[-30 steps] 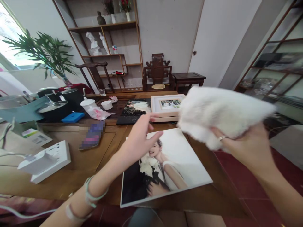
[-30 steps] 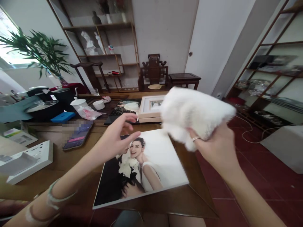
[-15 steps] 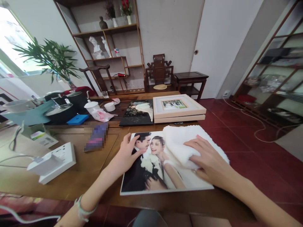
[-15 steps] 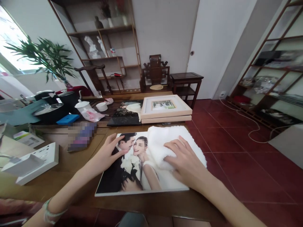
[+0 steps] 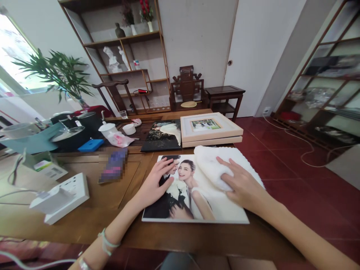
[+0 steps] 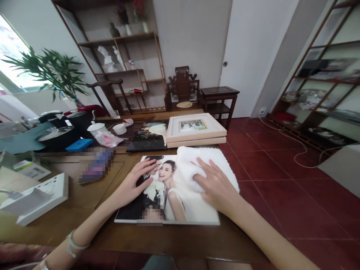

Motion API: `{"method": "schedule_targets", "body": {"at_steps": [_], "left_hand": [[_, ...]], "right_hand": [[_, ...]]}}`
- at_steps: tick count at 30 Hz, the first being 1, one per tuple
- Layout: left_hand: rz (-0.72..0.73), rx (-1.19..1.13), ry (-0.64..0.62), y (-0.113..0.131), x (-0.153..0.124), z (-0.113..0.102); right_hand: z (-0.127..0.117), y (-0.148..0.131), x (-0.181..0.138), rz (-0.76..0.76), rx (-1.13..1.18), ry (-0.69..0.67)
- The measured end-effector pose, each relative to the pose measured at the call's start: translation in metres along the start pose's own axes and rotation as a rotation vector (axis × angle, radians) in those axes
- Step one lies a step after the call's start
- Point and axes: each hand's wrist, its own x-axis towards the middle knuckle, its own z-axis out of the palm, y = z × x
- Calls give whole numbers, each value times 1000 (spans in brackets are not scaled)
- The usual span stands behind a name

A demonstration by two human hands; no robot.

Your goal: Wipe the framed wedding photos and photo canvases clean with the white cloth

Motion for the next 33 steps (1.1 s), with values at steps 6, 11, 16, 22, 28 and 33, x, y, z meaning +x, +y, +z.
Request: {"method": "schedule_targets", "body": {"at_steps": [6,11,16,22,28,33], "left_hand": [[-91,63,65,0,-2,4],[-106,37,82,2,-8,3],[-82,74,38,6,-10,2],[-115,70,45,5,-10,4],[-135,-3,139,1,-9,5],[-145,-76,148,-2,-10,6]], "right_hand": [[12,10,14,11,-41,32],[16,8,14,17,-18,10],[12,12,16,20,-49,52],[14,10,31,8,-24,-22],[19,7,31,4,9,-45],[19,8,30,-4,-19,-53]]}}
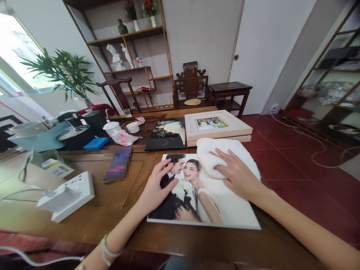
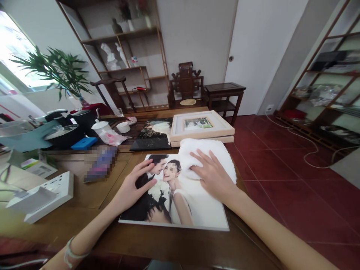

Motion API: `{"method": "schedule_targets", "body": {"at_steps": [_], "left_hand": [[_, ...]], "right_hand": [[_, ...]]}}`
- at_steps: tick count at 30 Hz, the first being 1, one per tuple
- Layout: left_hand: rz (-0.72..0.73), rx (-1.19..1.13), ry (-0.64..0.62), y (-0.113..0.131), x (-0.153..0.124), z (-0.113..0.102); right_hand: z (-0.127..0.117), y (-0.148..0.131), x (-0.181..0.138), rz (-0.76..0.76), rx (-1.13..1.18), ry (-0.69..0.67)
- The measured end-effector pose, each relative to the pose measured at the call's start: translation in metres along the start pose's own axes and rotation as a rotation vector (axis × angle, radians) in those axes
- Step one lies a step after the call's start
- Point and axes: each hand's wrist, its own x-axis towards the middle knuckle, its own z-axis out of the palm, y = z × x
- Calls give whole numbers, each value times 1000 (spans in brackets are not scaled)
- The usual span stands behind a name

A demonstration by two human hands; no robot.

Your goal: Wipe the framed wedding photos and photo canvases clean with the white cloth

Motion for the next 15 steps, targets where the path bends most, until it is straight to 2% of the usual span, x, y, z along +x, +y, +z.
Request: {"method": "schedule_targets", "body": {"at_steps": [8,11,15], "left_hand": [[9,65,-83,2,-3,1],[2,63,-81,3,-2,0],[19,57,-68,0,-2,2]], "right_hand": [[-8,-3,7,-47,0,-62],[-15,-22,-7,-81,3,-87],[-33,-60,-46,-114,119,-30]]}}
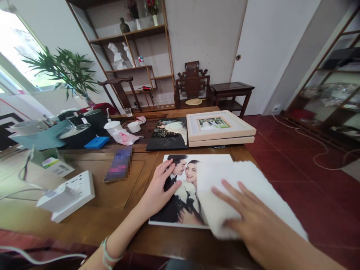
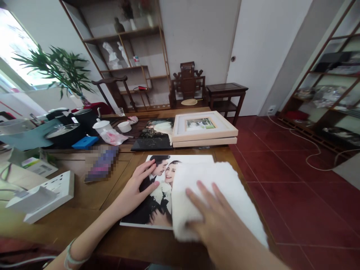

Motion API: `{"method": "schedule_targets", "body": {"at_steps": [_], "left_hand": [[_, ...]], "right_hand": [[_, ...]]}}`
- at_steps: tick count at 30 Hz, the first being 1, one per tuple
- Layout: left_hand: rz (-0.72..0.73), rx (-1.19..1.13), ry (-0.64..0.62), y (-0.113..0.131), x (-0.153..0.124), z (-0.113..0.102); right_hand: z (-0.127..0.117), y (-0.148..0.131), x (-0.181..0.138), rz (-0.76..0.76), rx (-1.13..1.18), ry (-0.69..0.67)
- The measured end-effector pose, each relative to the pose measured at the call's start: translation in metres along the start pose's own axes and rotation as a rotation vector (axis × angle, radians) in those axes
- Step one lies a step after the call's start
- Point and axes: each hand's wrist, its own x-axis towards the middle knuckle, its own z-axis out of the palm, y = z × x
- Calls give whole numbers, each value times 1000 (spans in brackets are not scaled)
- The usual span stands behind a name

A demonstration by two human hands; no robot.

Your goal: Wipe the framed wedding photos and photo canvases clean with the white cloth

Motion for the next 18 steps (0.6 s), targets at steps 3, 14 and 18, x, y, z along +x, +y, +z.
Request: {"method": "schedule_targets", "body": {"at_steps": [3,14,18], "left_hand": [[13,14,4,-1,-1,1],[25,25,-61,-1,-2,-2],[15,21,-48,-2,-2,-1]], "right_hand": [[-12,-18,-17,-50,56,-77],[8,59,42,173,22,-126],[11,63,50,184,-22,-129]]}}
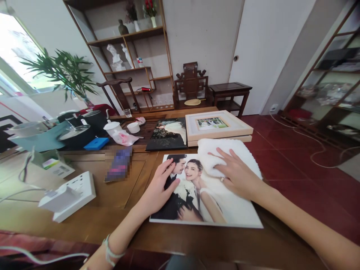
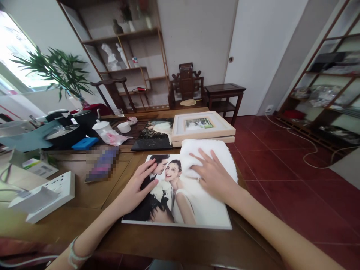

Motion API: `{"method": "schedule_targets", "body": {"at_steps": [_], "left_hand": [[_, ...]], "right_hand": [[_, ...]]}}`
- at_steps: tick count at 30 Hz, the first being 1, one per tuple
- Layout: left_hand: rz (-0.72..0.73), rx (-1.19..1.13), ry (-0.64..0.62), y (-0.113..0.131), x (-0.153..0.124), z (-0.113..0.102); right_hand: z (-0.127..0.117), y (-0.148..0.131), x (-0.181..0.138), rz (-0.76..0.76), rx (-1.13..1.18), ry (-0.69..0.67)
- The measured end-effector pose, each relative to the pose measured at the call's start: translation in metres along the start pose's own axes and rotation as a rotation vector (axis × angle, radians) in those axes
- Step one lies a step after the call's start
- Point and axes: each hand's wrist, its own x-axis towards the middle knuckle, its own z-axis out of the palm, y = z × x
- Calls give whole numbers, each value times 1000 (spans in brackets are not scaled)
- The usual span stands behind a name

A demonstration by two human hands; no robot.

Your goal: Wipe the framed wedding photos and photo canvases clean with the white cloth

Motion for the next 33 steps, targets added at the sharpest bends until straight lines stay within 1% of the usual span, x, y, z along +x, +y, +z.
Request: {"method": "schedule_targets", "body": {"at_steps": [3,7,8,10,11,13,17,20,22,24,27,30,33], "left_hand": [[-10,4,2,1,0,0],[-3,14,12,0,0,2],[-2,18,14,0,0,2],[2,25,21,-1,-1,3],[6,27,27,-2,-1,3],[20,25,37,-2,-2,3],[18,43,28,-2,-1,4],[-4,68,26,-3,1,4],[-11,77,21,-4,2,5],[-14,81,11,-4,4,5],[-10,78,8,-6,4,6],[2,66,11,-7,5,6],[25,61,8,-7,5,5]], "right_hand": [[-4,-21,-19,-35,-6,-32],[-9,-55,-65,-148,61,-25],[-10,-61,-75,-186,59,-31],[-11,-67,-87,-208,70,-18],[-12,-67,-89,-207,86,-22],[-13,-62,-81,-185,133,-37],[-10,-31,-38,-86,172,-38],[-6,-5,-6,-76,147,-12],[-4,2,5,-68,120,-16],[-4,-3,5,-56,101,-40],[-8,-29,-13,-70,106,-96],[-16,-61,-40,-157,155,-172],[-24,-79,-57,-257,223,-251]]}}
